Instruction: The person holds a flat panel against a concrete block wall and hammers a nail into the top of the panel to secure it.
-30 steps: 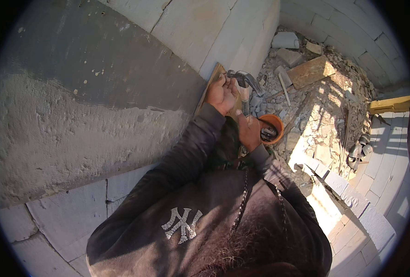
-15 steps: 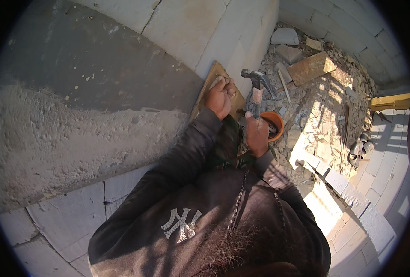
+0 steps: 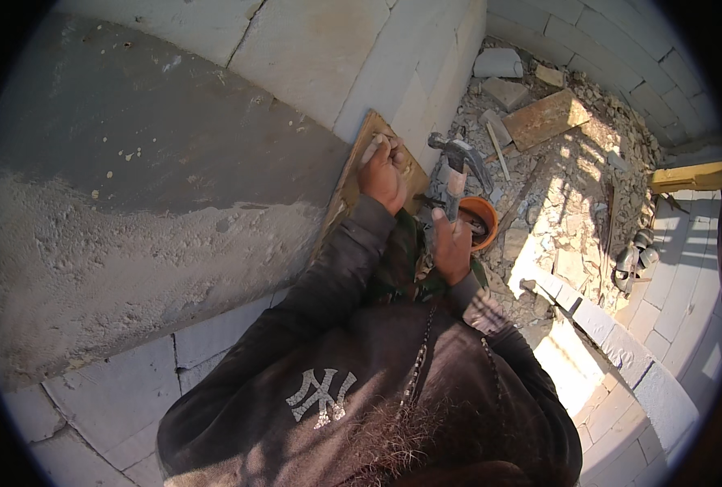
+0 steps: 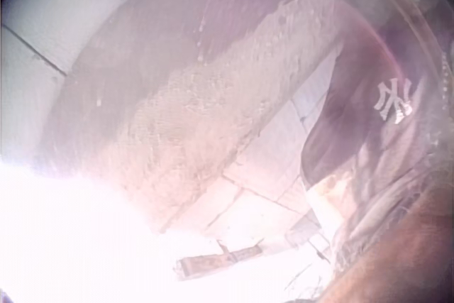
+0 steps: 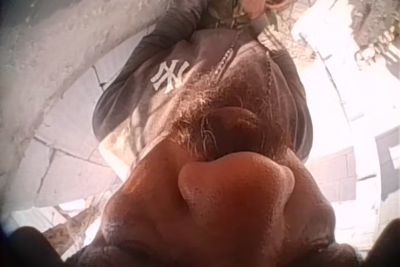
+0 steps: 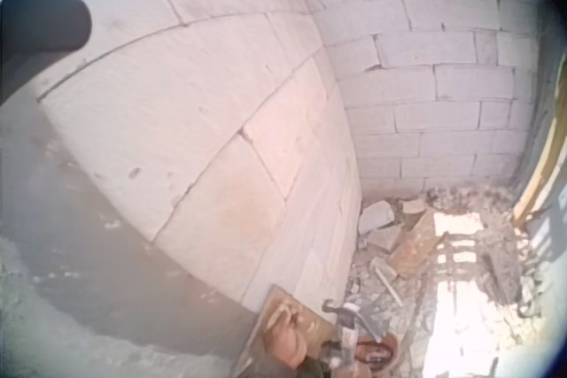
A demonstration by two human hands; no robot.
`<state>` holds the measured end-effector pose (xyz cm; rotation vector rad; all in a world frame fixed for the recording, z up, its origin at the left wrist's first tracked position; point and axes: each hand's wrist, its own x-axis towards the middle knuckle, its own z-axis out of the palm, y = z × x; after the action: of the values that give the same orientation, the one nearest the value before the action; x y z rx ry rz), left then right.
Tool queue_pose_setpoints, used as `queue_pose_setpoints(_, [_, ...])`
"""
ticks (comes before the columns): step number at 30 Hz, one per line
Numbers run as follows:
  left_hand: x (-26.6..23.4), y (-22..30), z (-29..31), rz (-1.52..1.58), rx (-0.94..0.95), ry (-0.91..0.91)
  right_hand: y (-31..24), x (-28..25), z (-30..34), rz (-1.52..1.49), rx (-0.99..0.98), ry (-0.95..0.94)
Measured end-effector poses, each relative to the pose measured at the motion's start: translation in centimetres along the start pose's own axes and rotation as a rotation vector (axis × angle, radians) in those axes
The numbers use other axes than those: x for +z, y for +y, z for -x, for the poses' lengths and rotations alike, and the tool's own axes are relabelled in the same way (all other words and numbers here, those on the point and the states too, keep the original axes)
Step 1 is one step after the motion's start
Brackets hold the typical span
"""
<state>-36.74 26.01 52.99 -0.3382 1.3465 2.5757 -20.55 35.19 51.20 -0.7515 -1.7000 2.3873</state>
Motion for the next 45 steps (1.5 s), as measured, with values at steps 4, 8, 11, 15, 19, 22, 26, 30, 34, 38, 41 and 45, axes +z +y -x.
queue_pose_setpoints(4, [0.5,0.2,0.3,0.014,0.013,0.036,2.3,1.0,-0.3,-0.229,0.002,-0.067])
queue_pose_setpoints(8, [-0.3,0.1,-0.2,0.056,0.004,-0.037,2.7,2.6,-2.4,0.023,-0.106,-0.078])
queue_pose_setpoints(11, [-0.5,0.2,-0.6,0.072,-0.033,-0.043,3.1,2.6,-2.8,0.012,-0.075,-0.077])
queue_pose_setpoints(15, [-0.4,0.4,-0.4,0.043,-0.042,-0.097,0.9,3.3,-1.5,-0.342,-0.053,-0.046])
queue_pose_setpoints(19, [-0.8,0.3,-1.0,0.071,-0.112,-0.049,2.0,3.0,-2.8,0.083,-0.309,-0.028])
queue_pose_setpoints(22, [-0.8,1.2,-0.7,0.074,-0.146,-0.017,0.4,3.4,-1.4,-0.319,-0.087,-0.082])
queue_pose_setpoints(26, [-0.3,0.8,-0.8,0.050,-0.157,-0.045,2.5,3.9,-2.3,-0.204,-0.167,0.004])
queue_pose_setpoints(30, [-1.2,1.2,-0.9,0.032,-0.159,-0.046,0.3,2.5,-2.1,-0.202,-0.163,-0.054])
queue_pose_setpoints(34, [0.4,0.8,-0.6,0.033,-0.193,-0.023,3.4,2.6,-3.9,0.316,-0.757,0.019])
queue_pose_setpoints(38, [-0.6,1.2,-0.6,0.036,-0.191,0.005,1.5,3.1,-2.3,-0.230,-0.155,0.002])
queue_pose_setpoints(41, [-1.1,0.8,-1.1,0.039,-0.189,-0.014,2.5,3.3,-3.0,-0.016,-0.174,-0.020])
queue_pose_setpoints(45, [-1.1,0.7,-1.1,0.037,-0.209,-0.007,2.4,3.4,-1.7,0.072,-0.199,-0.023])
